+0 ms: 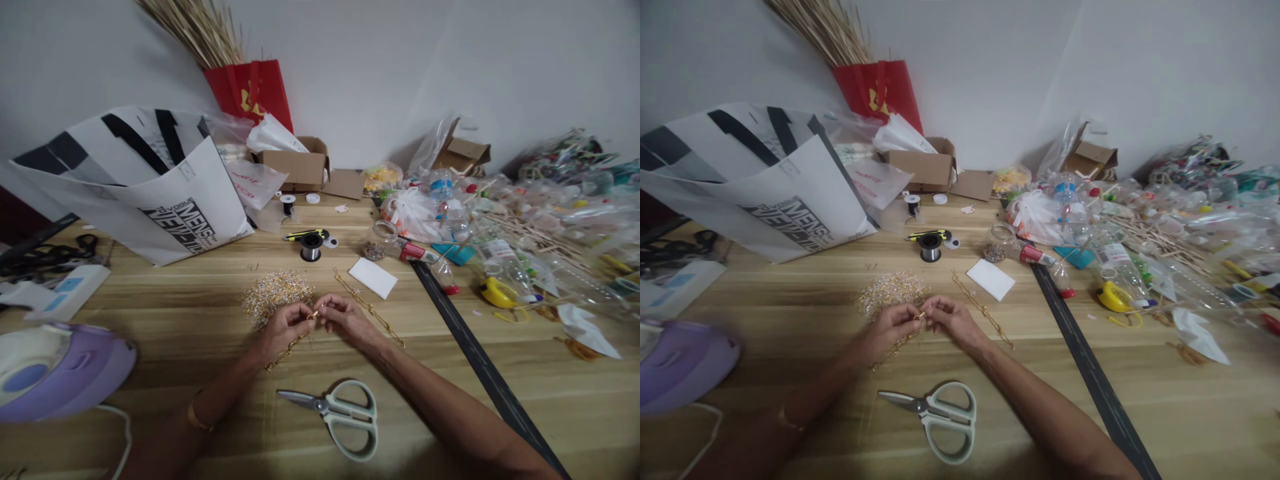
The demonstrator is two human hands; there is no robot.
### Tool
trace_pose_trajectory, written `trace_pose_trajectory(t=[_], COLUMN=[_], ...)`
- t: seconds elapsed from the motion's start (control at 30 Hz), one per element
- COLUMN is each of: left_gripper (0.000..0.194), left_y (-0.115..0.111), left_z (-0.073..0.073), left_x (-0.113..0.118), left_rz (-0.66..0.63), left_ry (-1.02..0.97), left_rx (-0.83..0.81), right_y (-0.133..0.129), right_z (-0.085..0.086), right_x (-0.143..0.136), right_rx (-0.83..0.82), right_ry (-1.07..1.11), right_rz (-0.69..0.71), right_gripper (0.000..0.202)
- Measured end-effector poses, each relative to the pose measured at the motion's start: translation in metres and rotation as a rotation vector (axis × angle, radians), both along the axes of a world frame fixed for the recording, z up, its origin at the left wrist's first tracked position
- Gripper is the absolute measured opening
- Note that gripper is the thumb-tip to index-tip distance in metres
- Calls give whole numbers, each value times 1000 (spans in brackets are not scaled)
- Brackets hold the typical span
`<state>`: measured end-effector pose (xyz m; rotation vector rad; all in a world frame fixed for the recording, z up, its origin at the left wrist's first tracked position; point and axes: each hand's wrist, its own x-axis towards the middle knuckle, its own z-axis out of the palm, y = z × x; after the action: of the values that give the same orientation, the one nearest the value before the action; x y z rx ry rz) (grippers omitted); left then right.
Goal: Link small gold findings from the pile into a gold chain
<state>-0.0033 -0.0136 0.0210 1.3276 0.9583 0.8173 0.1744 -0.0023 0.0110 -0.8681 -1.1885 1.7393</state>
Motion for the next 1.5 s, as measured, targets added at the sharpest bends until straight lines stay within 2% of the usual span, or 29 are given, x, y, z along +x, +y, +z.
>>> trace_pose_trajectory(t=[0.37, 0.5, 0.67, 0.83, 1.1, 1.3, 1.5], left_gripper=[28, 28, 26, 27, 32, 33, 33], left_y=[0, 0, 2, 1, -1, 0, -1], left_z=[3, 3, -5, -6, 6, 6, 8], left_x=[0, 0, -1, -1, 1, 1, 2], left_rz=[-41, -40, -39, 4, 26, 56, 58], left_ry=[-147, -133, -80, -59, -52, -75, -101], left_rx=[-61, -48, -4, 13, 0, -44, -65], right_y=[1, 1, 2, 2, 0, 0, 0], right_z=[0, -2, -3, -3, -8, -2, -2], right_x=[3, 2, 0, 0, -3, 0, 1], right_rx=[-51, -98, -148, -176, -155, -115, -80], right_ry=[95, 130, 171, 181, 136, 143, 110], right_rz=[73, 64, 52, 38, 13, 91, 93], right_gripper=[24, 24, 25, 27, 24, 31, 30])
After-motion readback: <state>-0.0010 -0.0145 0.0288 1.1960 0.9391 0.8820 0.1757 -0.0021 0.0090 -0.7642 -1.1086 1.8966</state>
